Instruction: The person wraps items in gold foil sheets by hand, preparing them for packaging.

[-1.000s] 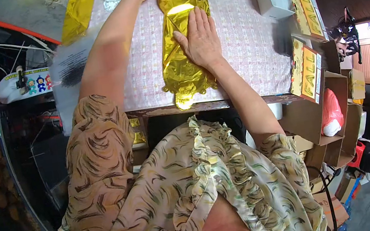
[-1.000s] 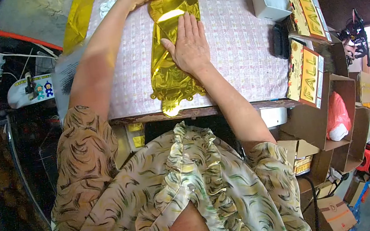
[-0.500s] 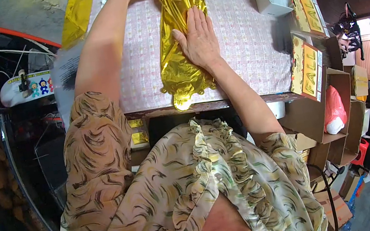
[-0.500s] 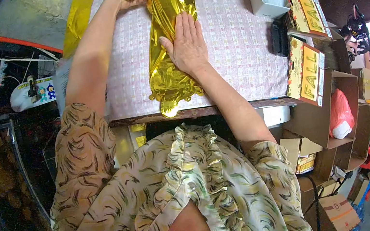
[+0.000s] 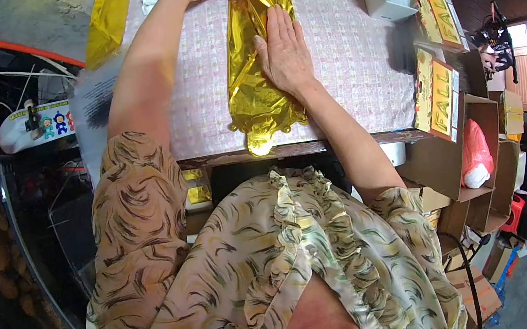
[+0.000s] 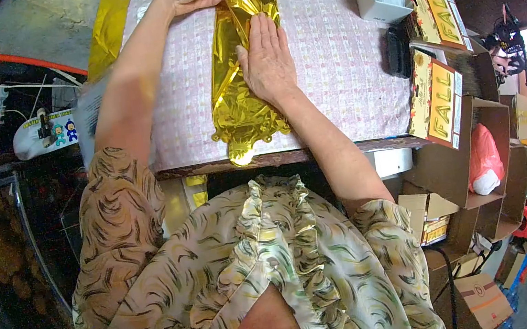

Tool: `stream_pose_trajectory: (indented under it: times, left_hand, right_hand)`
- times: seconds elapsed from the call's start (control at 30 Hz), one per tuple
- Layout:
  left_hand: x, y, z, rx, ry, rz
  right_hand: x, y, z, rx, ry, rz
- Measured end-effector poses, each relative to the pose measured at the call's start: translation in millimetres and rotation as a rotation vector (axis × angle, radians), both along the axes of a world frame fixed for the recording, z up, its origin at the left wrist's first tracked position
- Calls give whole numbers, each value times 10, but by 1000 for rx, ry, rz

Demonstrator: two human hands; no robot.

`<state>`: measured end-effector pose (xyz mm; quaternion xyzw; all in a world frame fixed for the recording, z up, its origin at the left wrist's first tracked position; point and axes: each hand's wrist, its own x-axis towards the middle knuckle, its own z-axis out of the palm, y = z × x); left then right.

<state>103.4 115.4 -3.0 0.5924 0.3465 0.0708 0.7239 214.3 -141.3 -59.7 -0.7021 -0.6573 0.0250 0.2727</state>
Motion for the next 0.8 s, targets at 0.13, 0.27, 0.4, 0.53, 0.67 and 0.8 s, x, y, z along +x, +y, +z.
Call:
stream_pose_trajectory:
  times: [0.13, 0.27, 0.4, 0.53, 0.67, 0.8]
  left_hand:
    - [63, -334, 282, 120, 70, 167]
    - [-14, -64, -117, 301, -342, -98]
    - [52, 49, -259, 53, -171, 89]
    - [82, 58, -281, 38, -177, 107]
    - [80, 65, -350, 37, -245, 129]
    - [23, 147, -502, 246, -470, -83]
  right_hand:
    - [-6, 0, 7, -2, 9, 4]
    - [0, -7, 15, 2, -5, 15]
    - [4, -9, 15, 6, 9, 18]
    - [31, -14, 8, 14, 34, 30]
    - [11, -15, 38, -7, 9, 31]
    - [-16, -15, 61, -34, -83, 43]
